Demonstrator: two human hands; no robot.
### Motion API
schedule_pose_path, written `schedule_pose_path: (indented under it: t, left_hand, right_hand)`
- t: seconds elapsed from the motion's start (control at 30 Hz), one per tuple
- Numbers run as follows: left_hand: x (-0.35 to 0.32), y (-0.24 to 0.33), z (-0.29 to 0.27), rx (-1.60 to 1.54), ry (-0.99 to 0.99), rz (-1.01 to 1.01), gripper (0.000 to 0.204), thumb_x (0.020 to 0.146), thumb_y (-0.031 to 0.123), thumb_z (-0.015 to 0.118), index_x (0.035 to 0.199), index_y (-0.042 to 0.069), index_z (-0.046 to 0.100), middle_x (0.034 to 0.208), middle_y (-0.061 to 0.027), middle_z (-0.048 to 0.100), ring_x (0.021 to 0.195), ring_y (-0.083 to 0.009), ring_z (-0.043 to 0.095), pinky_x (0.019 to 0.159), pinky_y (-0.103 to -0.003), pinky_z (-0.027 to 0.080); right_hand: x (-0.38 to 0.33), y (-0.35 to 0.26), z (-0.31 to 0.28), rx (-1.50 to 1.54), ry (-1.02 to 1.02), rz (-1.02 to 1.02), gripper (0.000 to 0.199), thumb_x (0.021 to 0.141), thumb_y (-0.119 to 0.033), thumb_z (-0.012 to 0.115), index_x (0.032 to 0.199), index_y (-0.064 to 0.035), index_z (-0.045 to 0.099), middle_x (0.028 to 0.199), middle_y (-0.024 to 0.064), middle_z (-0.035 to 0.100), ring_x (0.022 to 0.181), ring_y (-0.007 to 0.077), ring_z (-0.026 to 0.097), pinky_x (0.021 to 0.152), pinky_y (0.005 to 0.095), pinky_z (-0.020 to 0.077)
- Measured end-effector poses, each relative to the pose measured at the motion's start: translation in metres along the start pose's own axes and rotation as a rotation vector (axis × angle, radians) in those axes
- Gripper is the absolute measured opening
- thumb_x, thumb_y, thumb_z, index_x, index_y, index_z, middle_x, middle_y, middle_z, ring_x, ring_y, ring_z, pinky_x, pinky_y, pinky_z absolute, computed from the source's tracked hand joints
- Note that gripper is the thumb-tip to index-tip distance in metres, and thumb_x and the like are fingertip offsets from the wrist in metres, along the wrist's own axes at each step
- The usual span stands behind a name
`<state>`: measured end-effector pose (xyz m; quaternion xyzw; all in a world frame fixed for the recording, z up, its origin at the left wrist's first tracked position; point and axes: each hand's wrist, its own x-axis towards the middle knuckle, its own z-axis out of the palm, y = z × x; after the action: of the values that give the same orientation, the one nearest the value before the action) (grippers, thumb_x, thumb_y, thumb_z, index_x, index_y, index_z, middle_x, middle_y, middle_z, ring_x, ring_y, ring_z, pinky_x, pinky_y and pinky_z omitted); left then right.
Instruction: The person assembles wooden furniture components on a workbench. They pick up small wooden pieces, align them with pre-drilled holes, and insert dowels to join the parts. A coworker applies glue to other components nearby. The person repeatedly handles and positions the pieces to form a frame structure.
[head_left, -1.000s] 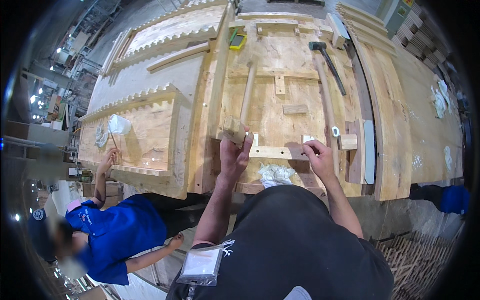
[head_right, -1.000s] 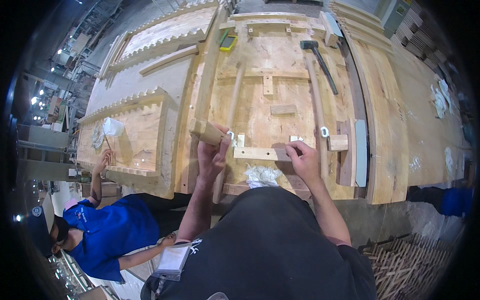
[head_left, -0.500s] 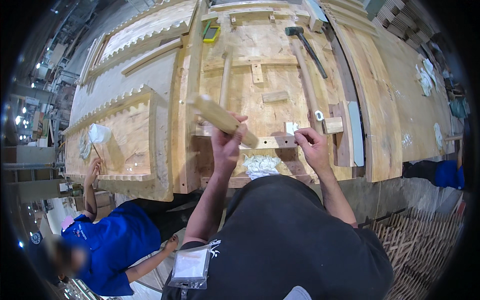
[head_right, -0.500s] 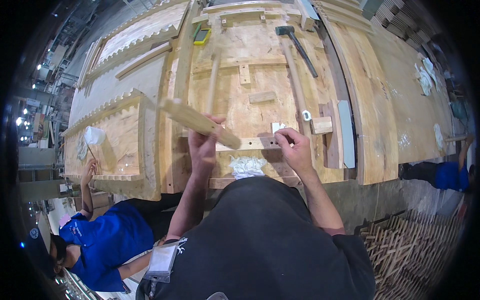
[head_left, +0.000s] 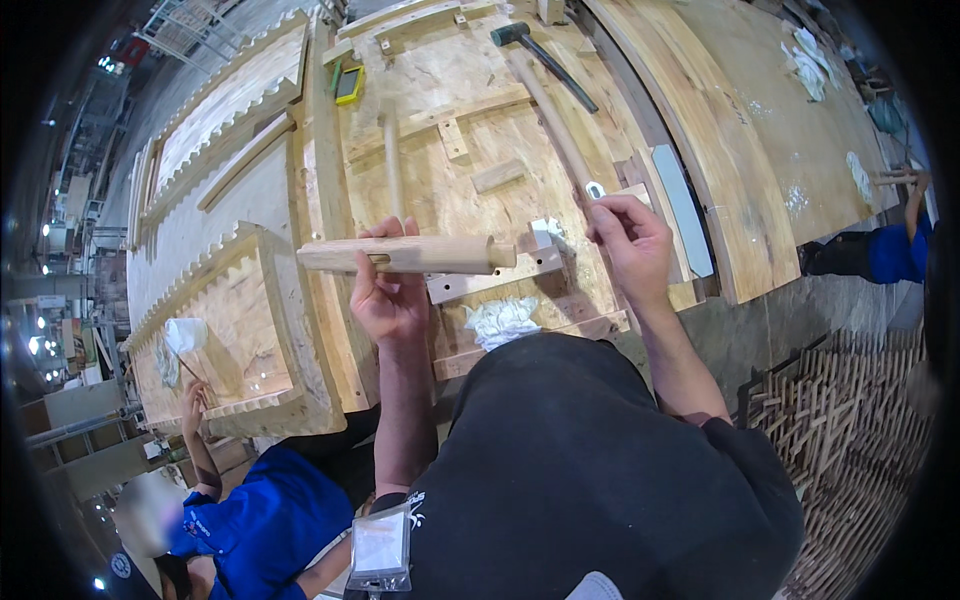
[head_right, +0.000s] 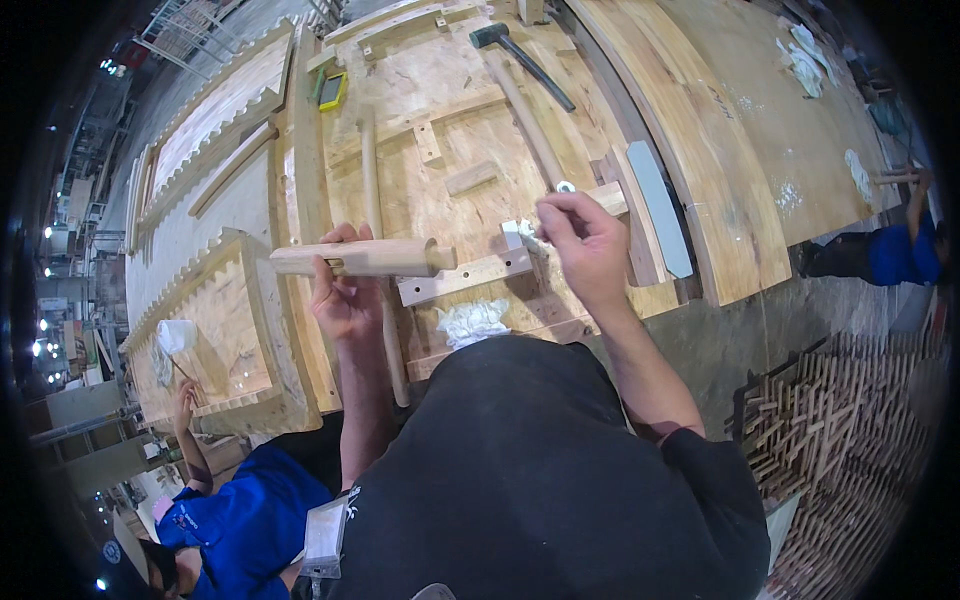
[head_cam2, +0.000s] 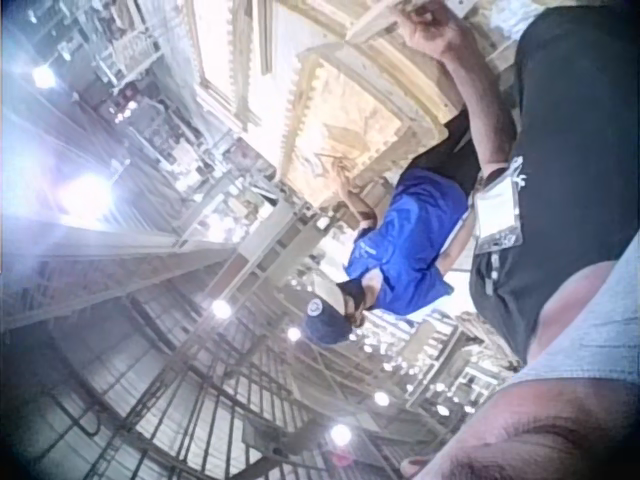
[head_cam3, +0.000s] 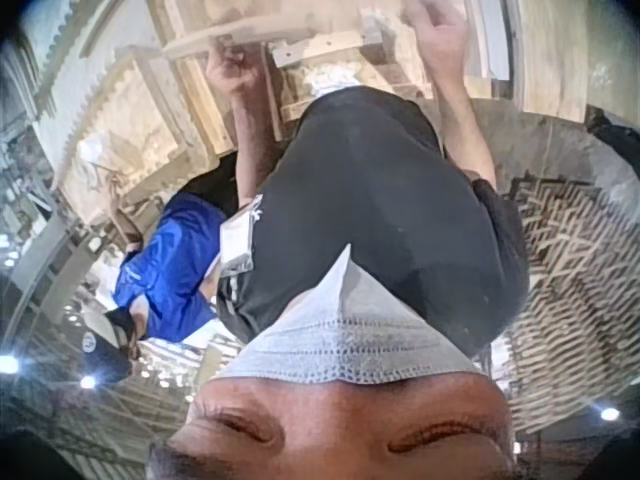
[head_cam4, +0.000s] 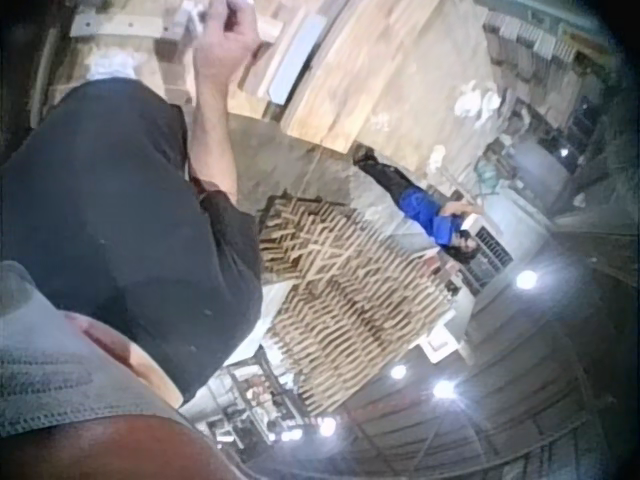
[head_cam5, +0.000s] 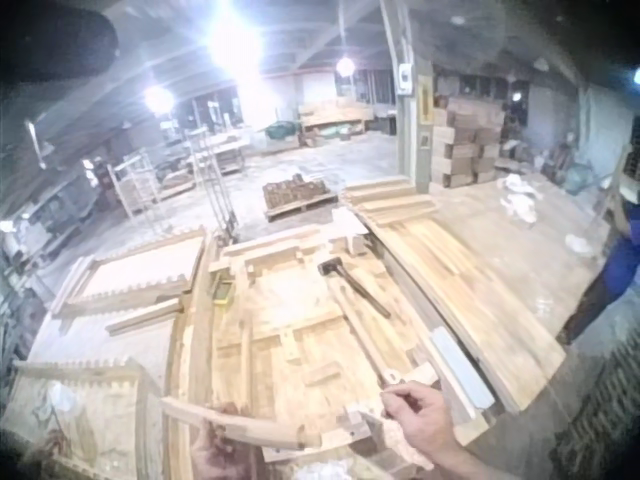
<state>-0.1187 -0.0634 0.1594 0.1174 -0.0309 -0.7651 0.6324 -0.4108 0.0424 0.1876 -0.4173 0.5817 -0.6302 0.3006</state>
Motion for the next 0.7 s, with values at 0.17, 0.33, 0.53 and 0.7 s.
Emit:
schedule_pose_path:
  t: [0.17,0.33,0.53,0.7]
  left_hand:
    - [-0.010,-0.037,0.001,0.364,0.092,0.073,0.033,0.115,0.031,0.051,0.135,0.006,0.057,0.148,-0.0183,0.059,0.140,-0.0303,0.056,0.128,-0.051,0.040]
    - [-0.020,-0.048,-0.014,0.694,0.109,0.045,0.037,0.116,0.031,0.052,0.143,0.006,0.050,0.150,-0.0191,0.057,0.135,-0.0293,0.058,0.110,-0.040,0.049]
    - [-0.052,0.031,-0.110,2.086,0.274,0.290,0.046,0.107,0.029,0.066,0.136,-0.004,0.054,0.138,-0.0261,0.056,0.128,-0.0399,0.058,0.109,-0.047,0.047]
    - [-0.062,0.025,-0.176,2.013,0.439,0.036,0.047,0.105,0.041,0.069,0.118,-0.004,0.062,0.087,-0.0165,0.069,0.084,-0.0332,0.069,0.084,-0.045,0.056]
  right_hand:
    - [0.020,-0.027,0.058,-0.580,-0.375,-0.556,0.036,0.092,-0.012,0.077,0.125,0.0013,0.069,0.105,0.0180,0.073,0.097,0.0344,0.070,0.088,0.0431,0.0570]
    - [0.017,0.043,0.117,-0.662,-0.720,-0.328,0.048,0.093,-0.018,0.073,0.137,-0.0041,0.061,0.112,0.0193,0.069,0.101,0.0395,0.069,0.091,0.0503,0.0560]
    - [0.046,0.111,0.068,-0.867,-0.767,-0.154,0.050,0.094,-0.039,0.071,0.136,-0.0116,0.067,0.104,0.0176,0.072,0.102,0.0390,0.070,0.090,0.0534,0.0557]
    - [0.052,0.121,0.066,-0.853,-0.873,-0.123,0.047,0.094,-0.043,0.069,0.128,-0.0105,0.074,0.101,0.0185,0.074,0.099,0.0394,0.071,0.087,0.0518,0.0565]
